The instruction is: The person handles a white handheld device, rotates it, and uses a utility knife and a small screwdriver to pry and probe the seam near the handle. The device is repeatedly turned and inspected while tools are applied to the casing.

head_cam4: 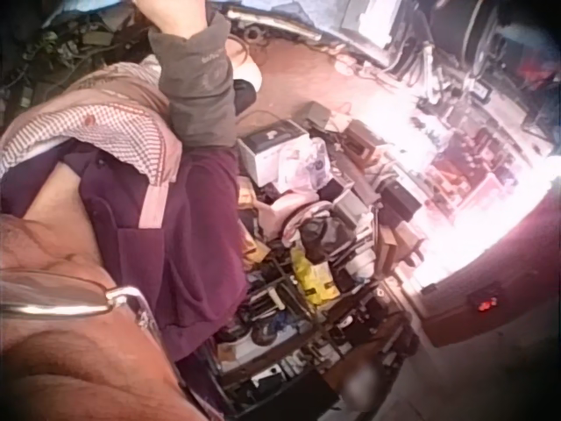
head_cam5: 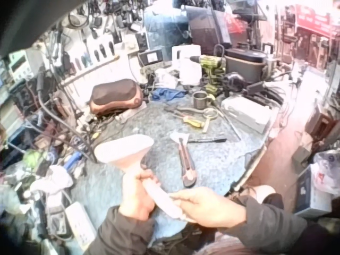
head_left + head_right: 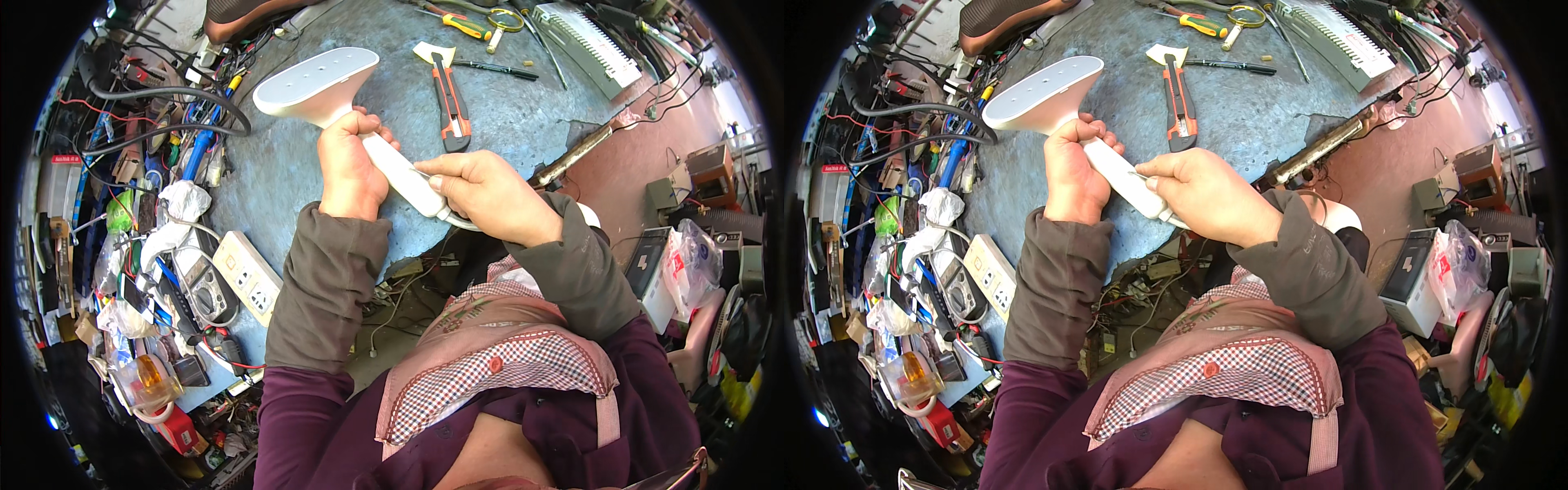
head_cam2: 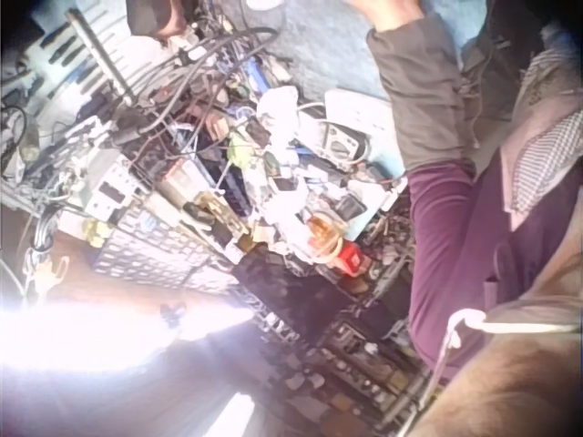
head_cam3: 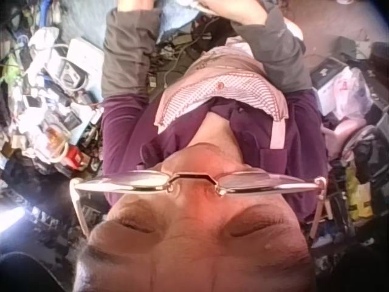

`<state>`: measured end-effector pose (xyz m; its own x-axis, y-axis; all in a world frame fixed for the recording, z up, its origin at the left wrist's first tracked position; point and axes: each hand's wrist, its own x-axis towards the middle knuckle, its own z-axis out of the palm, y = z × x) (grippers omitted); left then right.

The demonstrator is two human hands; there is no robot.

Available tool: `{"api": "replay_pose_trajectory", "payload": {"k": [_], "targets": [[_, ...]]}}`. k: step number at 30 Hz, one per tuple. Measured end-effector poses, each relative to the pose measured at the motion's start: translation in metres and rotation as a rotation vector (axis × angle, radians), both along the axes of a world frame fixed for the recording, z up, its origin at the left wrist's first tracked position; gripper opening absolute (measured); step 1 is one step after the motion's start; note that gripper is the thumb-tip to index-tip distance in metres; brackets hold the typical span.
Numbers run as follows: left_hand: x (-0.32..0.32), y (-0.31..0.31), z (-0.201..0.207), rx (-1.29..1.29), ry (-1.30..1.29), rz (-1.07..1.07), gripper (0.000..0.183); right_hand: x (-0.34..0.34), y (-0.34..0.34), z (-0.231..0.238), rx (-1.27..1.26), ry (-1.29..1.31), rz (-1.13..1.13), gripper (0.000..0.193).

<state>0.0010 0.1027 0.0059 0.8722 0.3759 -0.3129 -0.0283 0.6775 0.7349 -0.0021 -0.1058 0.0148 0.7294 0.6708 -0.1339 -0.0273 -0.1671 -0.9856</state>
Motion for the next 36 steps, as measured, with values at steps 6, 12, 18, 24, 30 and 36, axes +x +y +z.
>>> {"api": "replay_pose_trajectory", "payload": {"k": [6,12,18,24,30,36], "targets": [[0.001,0.003,-0.001,-0.008,0.011,-0.007,0.023,0.006,-0.001,0.01,0.003,0.103,0.038,0.033],[0.001,0.002,0.001,-0.005,0.005,-0.011,0.016,0.011,-0.001,0.006,-0.002,0.05,0.049,0.034],[0.0,0.002,0.002,-0.049,-0.035,-0.02,0.018,-0.003,0.001,-0.002,-0.076,-0.318,-0.031,0.031],[-0.002,0.002,0.003,-0.078,-0.107,-0.059,0.02,-0.025,-0.002,0.009,-0.244,-0.715,-0.113,0.029],[-0.002,0.003,0.002,-0.063,-0.115,-0.06,0.02,-0.03,-0.005,0.006,-0.266,-0.815,-0.13,0.033],[-0.001,0.003,0.002,-0.055,-0.116,-0.053,0.024,-0.036,-0.002,-0.002,-0.278,-0.958,-0.192,0.039]]}}
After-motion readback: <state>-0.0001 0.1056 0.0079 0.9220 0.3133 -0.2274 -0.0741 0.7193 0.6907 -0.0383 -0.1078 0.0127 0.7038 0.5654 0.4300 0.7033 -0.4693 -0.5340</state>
